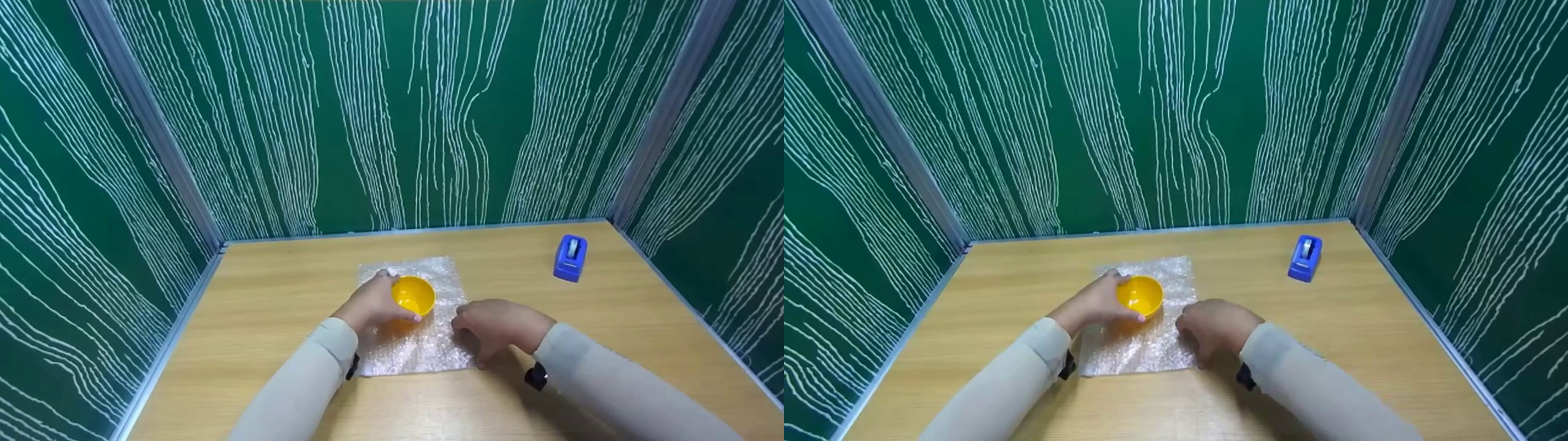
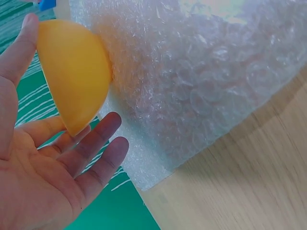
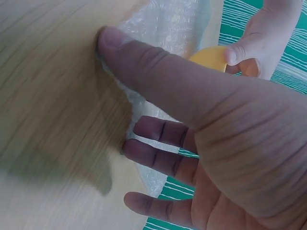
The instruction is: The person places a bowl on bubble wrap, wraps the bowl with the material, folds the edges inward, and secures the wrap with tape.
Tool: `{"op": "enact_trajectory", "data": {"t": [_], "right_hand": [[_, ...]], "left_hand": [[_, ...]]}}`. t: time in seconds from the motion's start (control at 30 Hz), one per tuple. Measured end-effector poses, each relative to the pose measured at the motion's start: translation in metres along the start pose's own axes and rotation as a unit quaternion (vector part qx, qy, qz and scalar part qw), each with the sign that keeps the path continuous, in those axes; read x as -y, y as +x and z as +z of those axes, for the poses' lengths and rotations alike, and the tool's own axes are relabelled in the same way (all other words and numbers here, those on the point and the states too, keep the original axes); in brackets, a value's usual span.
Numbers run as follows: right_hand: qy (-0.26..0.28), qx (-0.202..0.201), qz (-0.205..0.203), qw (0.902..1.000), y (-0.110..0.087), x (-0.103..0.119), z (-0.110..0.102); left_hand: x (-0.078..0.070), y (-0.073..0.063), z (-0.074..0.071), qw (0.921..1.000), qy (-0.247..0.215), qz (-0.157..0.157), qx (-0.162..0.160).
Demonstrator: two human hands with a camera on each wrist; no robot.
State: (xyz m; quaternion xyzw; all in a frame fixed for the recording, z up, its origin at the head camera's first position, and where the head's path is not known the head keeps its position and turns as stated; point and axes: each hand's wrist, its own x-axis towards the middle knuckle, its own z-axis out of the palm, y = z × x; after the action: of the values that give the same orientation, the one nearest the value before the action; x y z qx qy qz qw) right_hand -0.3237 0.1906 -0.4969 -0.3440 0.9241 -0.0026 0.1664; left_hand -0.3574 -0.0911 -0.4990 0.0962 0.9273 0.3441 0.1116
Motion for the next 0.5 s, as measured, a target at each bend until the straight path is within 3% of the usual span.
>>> {"op": "enact_trajectory", "data": {"t": [0.5], "right_hand": [[0.023, -0.038, -0.004, 0.9990, -0.0079, -0.0009, -0.0014]], "left_hand": [[0.0022, 0.0015, -0.0001, 1.0000, 0.004, -0.004, 0.002]]}}
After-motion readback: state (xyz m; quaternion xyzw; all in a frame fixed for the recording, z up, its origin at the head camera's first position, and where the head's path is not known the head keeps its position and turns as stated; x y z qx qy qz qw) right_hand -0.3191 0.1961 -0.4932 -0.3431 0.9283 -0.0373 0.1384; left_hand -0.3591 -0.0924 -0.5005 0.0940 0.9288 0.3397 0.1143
